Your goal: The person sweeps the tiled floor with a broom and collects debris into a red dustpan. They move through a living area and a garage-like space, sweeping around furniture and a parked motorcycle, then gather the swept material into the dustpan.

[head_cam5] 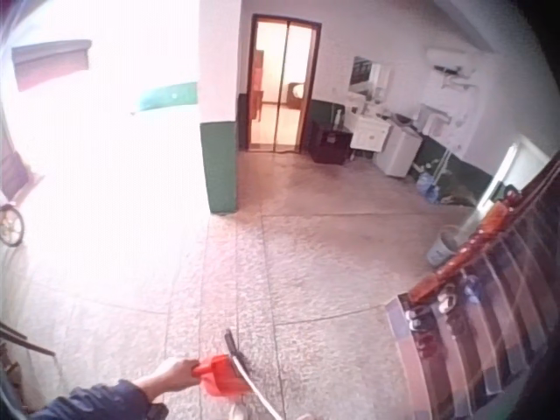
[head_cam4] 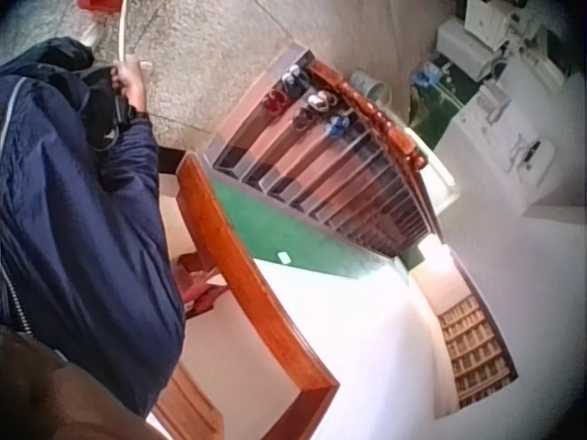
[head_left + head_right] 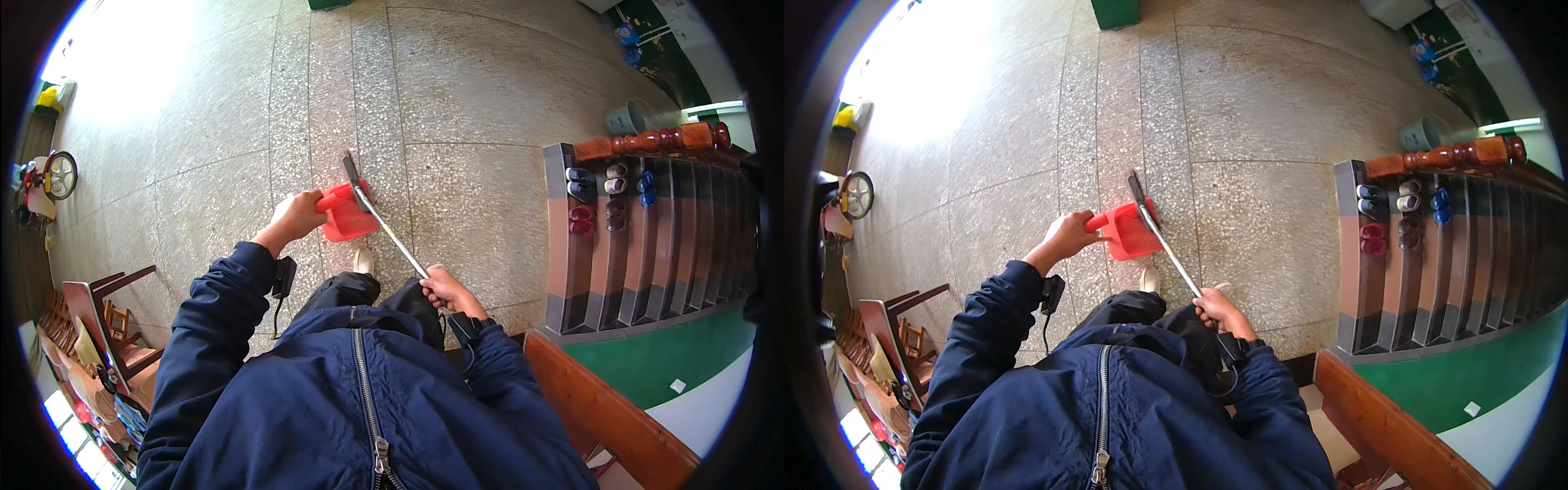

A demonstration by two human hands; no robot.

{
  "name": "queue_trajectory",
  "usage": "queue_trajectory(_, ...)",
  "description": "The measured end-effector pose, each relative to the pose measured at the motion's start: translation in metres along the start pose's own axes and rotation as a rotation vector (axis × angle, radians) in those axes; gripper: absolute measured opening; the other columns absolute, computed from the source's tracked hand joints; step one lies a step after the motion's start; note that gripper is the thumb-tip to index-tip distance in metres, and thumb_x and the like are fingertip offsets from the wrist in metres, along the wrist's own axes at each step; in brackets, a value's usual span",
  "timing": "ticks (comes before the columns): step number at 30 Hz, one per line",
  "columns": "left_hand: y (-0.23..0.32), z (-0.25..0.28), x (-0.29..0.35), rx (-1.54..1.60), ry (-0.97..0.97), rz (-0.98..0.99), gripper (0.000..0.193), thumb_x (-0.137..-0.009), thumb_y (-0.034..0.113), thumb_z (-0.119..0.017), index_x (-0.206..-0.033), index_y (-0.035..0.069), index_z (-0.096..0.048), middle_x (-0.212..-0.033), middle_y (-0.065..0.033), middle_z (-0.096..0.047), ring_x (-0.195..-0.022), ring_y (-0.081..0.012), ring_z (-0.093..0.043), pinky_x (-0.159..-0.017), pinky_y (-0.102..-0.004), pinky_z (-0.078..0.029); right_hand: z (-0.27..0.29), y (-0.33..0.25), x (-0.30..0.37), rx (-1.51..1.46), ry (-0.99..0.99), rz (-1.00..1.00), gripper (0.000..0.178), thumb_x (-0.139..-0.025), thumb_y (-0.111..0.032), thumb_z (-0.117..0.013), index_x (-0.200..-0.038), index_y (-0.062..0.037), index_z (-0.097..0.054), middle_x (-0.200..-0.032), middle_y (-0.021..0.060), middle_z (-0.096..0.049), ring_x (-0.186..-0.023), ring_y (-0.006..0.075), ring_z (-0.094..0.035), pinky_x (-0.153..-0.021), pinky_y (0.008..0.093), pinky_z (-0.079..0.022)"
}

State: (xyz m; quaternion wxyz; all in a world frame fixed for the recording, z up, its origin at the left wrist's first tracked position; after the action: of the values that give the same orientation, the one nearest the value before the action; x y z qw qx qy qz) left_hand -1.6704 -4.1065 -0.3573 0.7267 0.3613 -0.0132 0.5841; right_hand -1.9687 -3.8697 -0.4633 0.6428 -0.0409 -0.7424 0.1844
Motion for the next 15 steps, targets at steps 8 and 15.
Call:
queue_trajectory(8, 0.006, 0.006, 0.013, -0.009, -0.029, 0.014, 0.032, -0.074, 0.032, -0.067, -0.095, 0.008, -0.065, -0.086, -0.0183, -0.068, -0.083, -0.0381, -0.066, -0.073, -0.0457, -0.051, 0.041, 0.080, 0.088, -0.004, 0.146, 0.067, 0.010, -0.096, -0.015, -0.049, -0.089, -0.0073, -0.051, -0.065, 0.0010, -0.050, -0.047, 0.0090, -0.044, -0.040, 0.0264, -0.037)
queue_trajectory(15, -0.006, -0.007, 0.049, 0.028, -0.019, -0.023, 0.039, -0.077, 0.036, -0.072, -0.101, 0.007, -0.065, -0.086, -0.0197, -0.067, -0.081, -0.0376, -0.067, -0.071, -0.0442, -0.052, 0.101, 0.193, 0.150, -0.129, 0.416, -0.041, 0.010, -0.097, -0.017, -0.049, -0.094, -0.0075, -0.049, -0.069, 0.0020, -0.050, -0.049, 0.0100, -0.046, -0.040, 0.0284, -0.038)
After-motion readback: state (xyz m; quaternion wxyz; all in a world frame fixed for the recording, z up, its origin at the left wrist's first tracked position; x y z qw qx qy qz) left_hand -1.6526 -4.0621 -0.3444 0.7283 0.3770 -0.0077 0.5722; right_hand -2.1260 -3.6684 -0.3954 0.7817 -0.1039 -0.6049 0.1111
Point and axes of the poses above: each hand's wrist, its own x-axis away from the middle knuckle, its own z-axis out of the back of the hand, y = z × x, the point moved 10 cm from there along -x, towards the middle knuckle
